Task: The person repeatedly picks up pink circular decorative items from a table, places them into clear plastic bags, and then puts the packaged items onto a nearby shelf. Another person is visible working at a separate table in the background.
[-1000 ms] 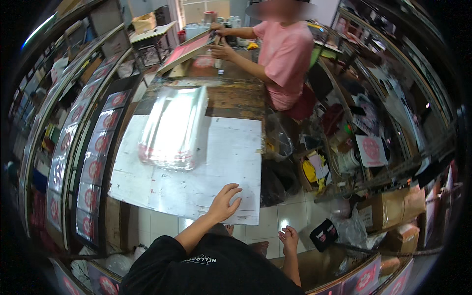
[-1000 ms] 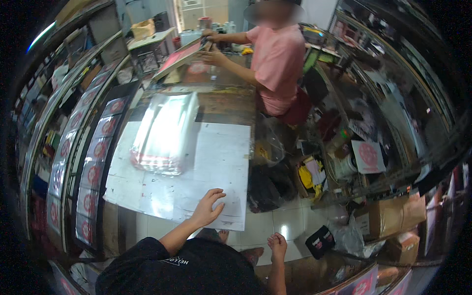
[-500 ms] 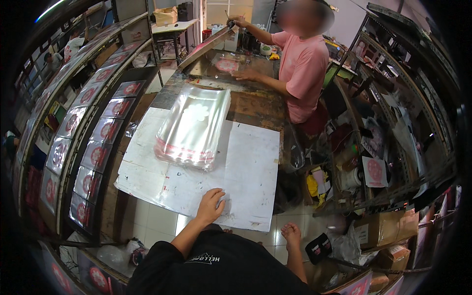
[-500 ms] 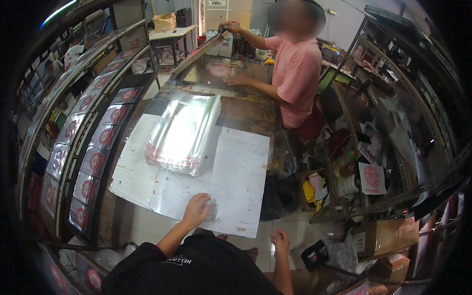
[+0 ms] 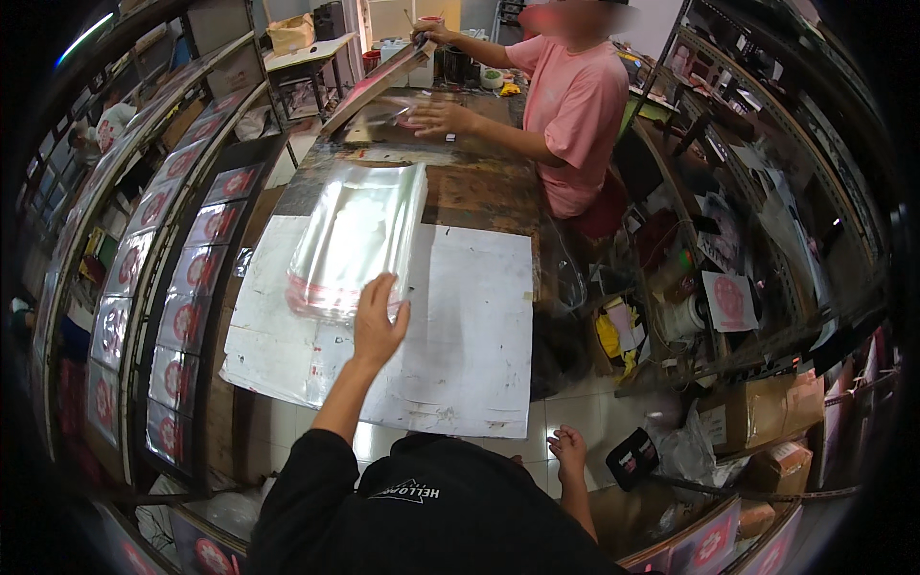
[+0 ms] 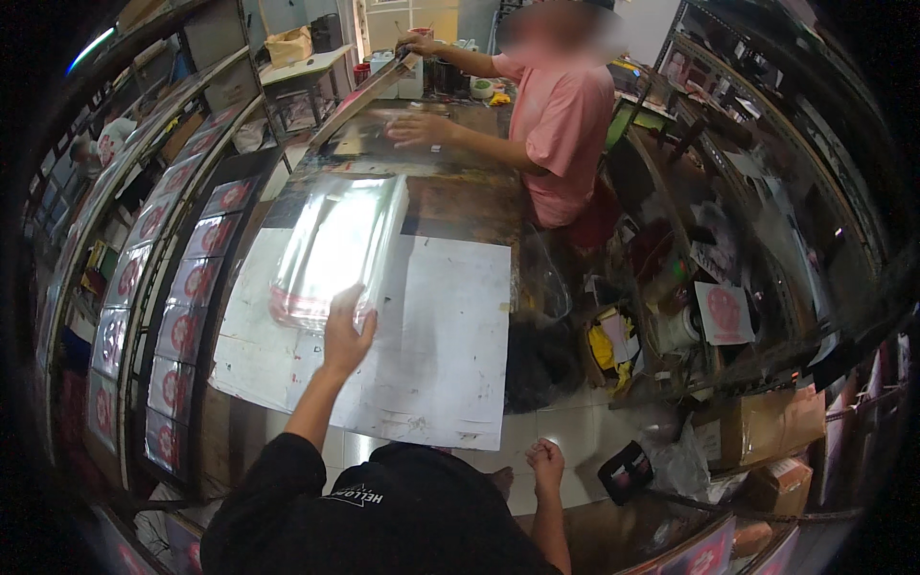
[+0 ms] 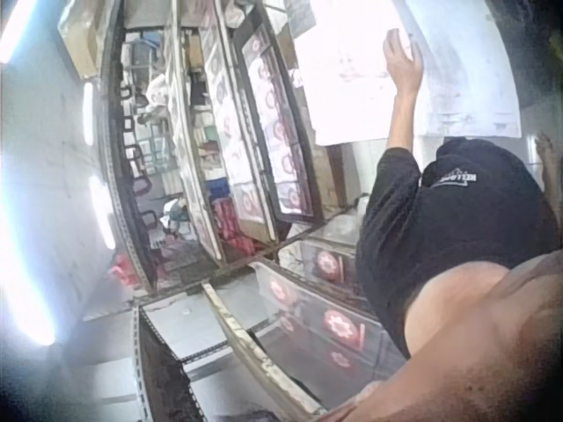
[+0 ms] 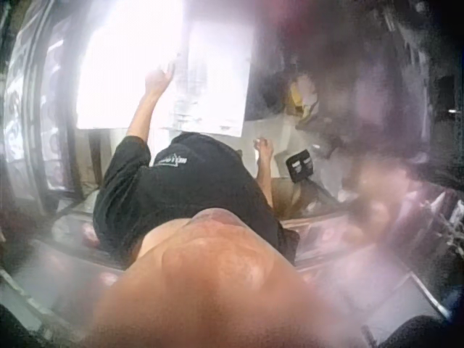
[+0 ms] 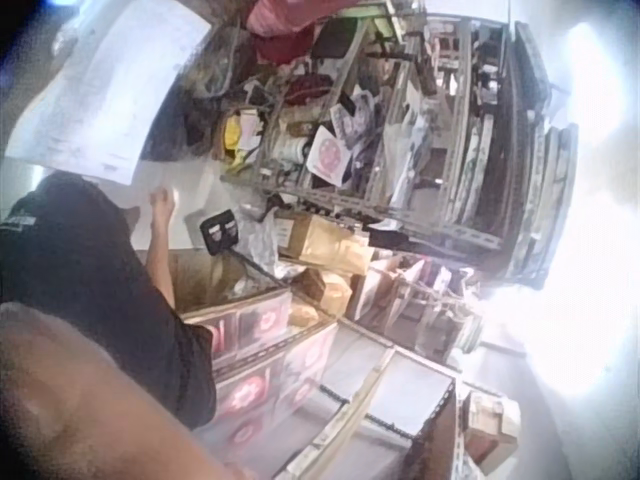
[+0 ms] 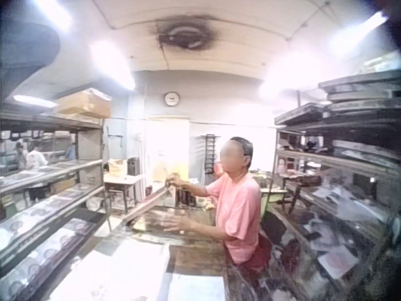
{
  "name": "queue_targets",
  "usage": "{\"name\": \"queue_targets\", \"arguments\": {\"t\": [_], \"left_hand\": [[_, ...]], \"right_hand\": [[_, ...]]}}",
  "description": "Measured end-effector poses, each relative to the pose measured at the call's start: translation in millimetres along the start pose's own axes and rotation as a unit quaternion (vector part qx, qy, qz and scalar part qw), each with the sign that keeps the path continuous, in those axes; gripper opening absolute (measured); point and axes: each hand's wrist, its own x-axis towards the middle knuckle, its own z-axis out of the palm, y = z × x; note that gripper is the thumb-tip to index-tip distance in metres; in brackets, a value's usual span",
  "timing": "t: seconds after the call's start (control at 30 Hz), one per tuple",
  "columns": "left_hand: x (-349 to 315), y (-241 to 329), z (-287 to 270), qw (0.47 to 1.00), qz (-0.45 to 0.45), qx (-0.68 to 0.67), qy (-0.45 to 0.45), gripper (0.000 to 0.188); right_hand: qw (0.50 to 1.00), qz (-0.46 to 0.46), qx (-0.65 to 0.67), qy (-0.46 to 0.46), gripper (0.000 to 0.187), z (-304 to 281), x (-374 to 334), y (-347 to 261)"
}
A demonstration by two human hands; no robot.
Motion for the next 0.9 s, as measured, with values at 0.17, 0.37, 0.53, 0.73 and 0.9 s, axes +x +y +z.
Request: {"name": "queue_targets", "arguments": {"t": [0.17,0.37,0.53,0.73,0.9], "left_hand": [[67,-25,-2,0.98,0.092,0.17,0.04,0.077],[116,-63,13,0.933,0.131,0.334,0.004,0.078],[113,-75,28,0.912,0.156,0.348,-0.148,0.023],[53,25,50,0.927,0.274,0.225,-0.128,0.019],[3,105,61,0.916,0.27,0.163,-0.247,0.031]], "right_hand": [[1.0,0.002,0.019,0.001,0.025,7,-11,1],[1.0,0.001,0.019,0.01,0.024,6,-20,13],[1.0,0.002,0.024,0.019,0.026,4,-34,16],[0.996,-0.073,0.026,-0.044,0.03,50,-71,-63],[0.969,-0.143,0.082,-0.187,0.044,86,-98,-127]]}}
